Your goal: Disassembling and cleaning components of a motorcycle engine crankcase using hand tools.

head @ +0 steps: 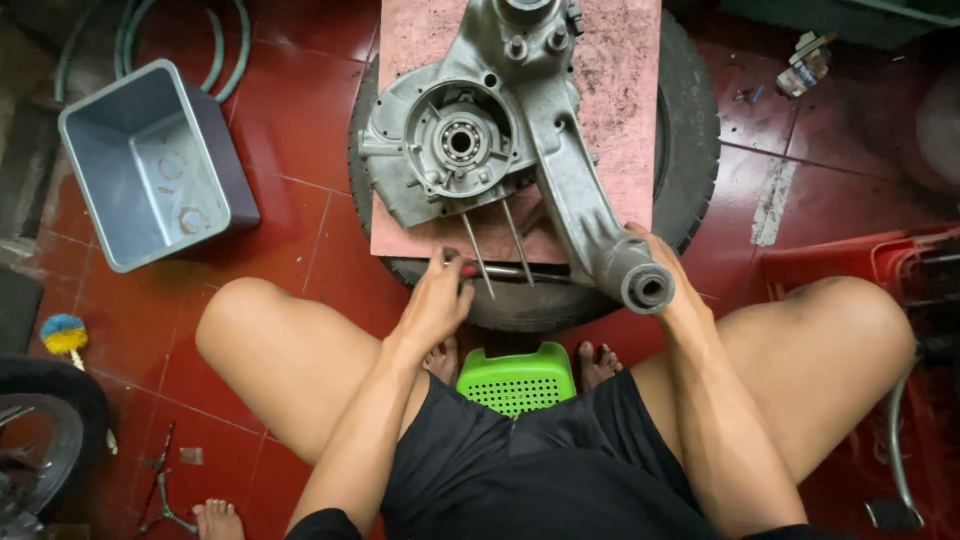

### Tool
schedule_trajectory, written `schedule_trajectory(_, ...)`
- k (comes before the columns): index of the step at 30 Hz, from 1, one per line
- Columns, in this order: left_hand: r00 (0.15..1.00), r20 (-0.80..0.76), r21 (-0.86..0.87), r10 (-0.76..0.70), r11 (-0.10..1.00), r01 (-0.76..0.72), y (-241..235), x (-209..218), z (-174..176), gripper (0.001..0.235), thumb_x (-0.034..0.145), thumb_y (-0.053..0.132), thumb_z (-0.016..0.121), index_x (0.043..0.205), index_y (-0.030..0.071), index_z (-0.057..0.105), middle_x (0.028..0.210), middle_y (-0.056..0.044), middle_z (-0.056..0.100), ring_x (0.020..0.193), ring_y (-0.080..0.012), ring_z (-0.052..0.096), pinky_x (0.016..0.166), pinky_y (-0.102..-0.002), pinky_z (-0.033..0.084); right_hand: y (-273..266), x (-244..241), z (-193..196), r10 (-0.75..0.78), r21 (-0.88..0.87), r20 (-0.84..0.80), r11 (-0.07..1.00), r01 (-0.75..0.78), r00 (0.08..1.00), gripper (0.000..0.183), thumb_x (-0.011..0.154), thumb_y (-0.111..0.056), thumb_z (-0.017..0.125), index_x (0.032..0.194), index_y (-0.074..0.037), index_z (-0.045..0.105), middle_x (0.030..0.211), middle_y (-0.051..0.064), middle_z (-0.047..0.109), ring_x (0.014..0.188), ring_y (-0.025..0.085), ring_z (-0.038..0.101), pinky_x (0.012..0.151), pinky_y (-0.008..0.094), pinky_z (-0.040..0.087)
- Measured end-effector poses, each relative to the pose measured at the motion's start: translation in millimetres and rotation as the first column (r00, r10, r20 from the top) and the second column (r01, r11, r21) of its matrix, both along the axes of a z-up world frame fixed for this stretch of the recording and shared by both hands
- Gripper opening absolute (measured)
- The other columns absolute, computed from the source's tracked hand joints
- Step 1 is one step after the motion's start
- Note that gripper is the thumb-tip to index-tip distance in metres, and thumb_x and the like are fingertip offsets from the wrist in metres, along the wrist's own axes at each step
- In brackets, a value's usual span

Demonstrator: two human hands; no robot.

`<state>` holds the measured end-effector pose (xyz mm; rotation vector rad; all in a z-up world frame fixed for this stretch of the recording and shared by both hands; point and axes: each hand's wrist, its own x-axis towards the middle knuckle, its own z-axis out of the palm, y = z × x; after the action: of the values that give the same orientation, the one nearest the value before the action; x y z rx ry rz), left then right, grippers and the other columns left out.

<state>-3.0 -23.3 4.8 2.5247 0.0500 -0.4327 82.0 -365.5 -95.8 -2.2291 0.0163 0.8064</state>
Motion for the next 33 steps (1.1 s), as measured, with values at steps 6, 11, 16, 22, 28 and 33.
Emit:
schedule_trajectory(6,0.934,0.265,0.021,-0.240,0.970,0.243,-2,5,-3,0.036,0.082,0.014,0.078,0.116,0.005,0.067,0.111,-0.019,0.061,0.108,-0.0411,0.065,0.092,-0.046,0.054,7,-4,59,-0.086,0.229,0.056,0.971,0.071,0.995,0.034,0.098,-0.023,0.061,0.122,0.000,0.071,0.114,0.027,0.072,0.122,0.040,0.063,0.106,0.052,0.046)
schedule_trajectory(11,0.893,0.315,0.144,-0.322,0.946,0.290,-4,12,-11,0.035,0.077,0.024,0.084,0.104,0.005,0.072,0.106,-0.016,0.067,0.104,-0.0358,0.062,0.089,-0.045,0.052,8,5,47,0.124,0.036,0.295,0.989,-0.141,0.948,0.042,0.097,-0.030,0.058,0.127,-0.002,0.067,0.119,0.027,0.069,0.121,0.041,0.063,0.100,0.050,0.049)
schedule_trajectory(16,0.899,0.306,0.198,-0.313,0.945,0.262,4,12,-27,0.045,0.073,0.023,0.086,0.110,0.005,0.069,0.110,-0.015,0.063,0.105,-0.0351,0.060,0.088,-0.044,0.051,16,9,32,0.411,-0.249,0.490,0.911,-0.328,0.769,0.052,0.096,-0.040,0.055,0.133,-0.004,0.061,0.125,0.026,0.066,0.120,0.041,0.063,0.092,0.048,0.054)
schedule_trajectory(22,0.930,0.296,0.112,-0.217,0.975,0.192,9,13,-14,0.047,0.078,0.027,0.084,0.115,0.003,0.068,0.109,-0.017,0.064,0.106,-0.0357,0.061,0.088,-0.046,0.051,21,13,13,0.745,-0.627,0.556,0.667,-0.403,0.368,0.066,0.094,-0.053,0.051,0.141,-0.007,0.054,0.133,0.026,0.061,0.119,0.042,0.064,0.081,0.045,0.060)
schedule_trajectory(28,0.914,0.384,-0.169,0.133,0.983,-0.072,14,19,26,0.027,0.083,0.000,0.067,0.110,0.007,0.069,0.097,-0.014,0.065,0.091,-0.0384,0.066,0.082,-0.047,0.053,57,11,85,0.749,-0.592,0.396,0.650,-0.475,0.531,0.092,0.060,-0.087,0.075,0.111,-0.011,0.070,0.097,0.006,0.067,0.108,0.026,0.064,0.098,0.033,0.050)
schedule_trajectory(33,0.806,0.478,-0.273,0.348,0.932,-0.240,11,23,40,0.023,0.088,0.004,0.060,0.107,0.016,0.066,0.092,-0.003,0.067,0.087,-0.0280,0.070,0.078,-0.039,0.055,47,22,75,0.521,-0.416,0.836,0.806,-0.422,0.172,0.032,0.077,-0.023,0.070,0.104,-0.008,0.073,0.101,0.016,0.068,0.087,0.035,0.061,0.080,0.046,0.046)
